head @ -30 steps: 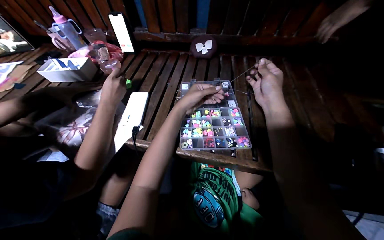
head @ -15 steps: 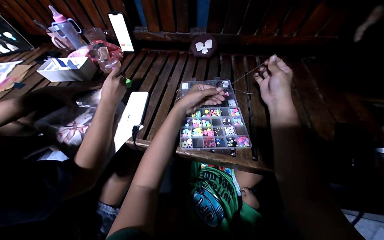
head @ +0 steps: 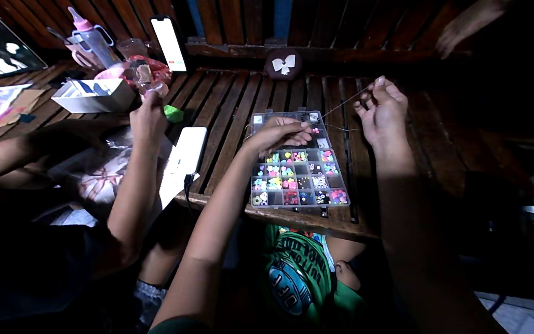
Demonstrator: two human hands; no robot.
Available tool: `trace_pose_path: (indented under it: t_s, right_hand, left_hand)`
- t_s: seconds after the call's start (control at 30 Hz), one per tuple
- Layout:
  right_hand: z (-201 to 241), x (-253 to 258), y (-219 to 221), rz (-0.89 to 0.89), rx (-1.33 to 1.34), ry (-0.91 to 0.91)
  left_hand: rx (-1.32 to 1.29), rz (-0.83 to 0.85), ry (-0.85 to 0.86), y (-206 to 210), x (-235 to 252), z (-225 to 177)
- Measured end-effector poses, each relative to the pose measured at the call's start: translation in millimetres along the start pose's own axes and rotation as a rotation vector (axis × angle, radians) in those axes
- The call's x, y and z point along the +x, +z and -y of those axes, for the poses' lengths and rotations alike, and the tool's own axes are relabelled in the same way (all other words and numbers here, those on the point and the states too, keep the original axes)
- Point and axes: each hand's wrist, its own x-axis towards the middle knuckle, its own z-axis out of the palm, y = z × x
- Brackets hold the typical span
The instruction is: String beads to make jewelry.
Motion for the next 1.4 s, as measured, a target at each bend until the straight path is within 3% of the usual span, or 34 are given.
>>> trace_pose_path:
  t_s: [0.1, 0.27, 0.43, 0.57, 0.73, 0.9, 0.97, 1.07, 1.23, 1.4]
  right_hand:
    - [0.1, -1.5, -0.1, 0.024, -0.146, -0.015]
    - [-8.2, 0.0, -0.2, 0.119, -0.496, -0.111]
    - [-8.6, -7.2, 9.2, 0.244, -0.754, -0.136]
    - [-15.2, -7.3, 13.1, 0.349, -0.838, -0.128]
    - [-17.5, -9.9, 15.4, 0.381, -0.861, -0.141]
    - [-16.5, -21.0, 25.9, 0.406, -0.868, -0.225]
    - [-20.8, -26.4, 30.7, 0.436, -0.818, -0.312]
    - [-28.4, -33.6, 36.6, 0.489, -0.752, -0.481]
    - [-31.4, -38.5, 41.6, 0.512, -0.711, -0.689]
    - [-30.9, -41.9, 43.4, 0.508, -0.699, -0.729]
  left_hand:
    - [0.173, -0.103, 0.082, -7.4, 2.4, 2.3]
    - [0.717, -0.289, 0.206, -27.6, 5.5, 9.4]
    - [1.093, -0.28, 0.201, -34.6, 2.8, 9.7]
    - [1.186, -0.294, 0.146, -43.9, 5.3, 15.0]
    - [1.156, -0.426, 0.104, -48.1, 3.8, 11.7]
    - [1.0, -0.627, 0.311, -41.9, 3.0, 7.9]
    - [0.71, -0.575, 0.384, -33.0, 3.5, 5.4]
    - [0.41, -0.385, 0.361, -21.5, 2.3, 0.5]
    - [0.327, -0.247, 0.291, -11.5, -2.7, -4.1]
    - [0.307, -0.207, 0.265, -12.0, -2.9, -3.8]
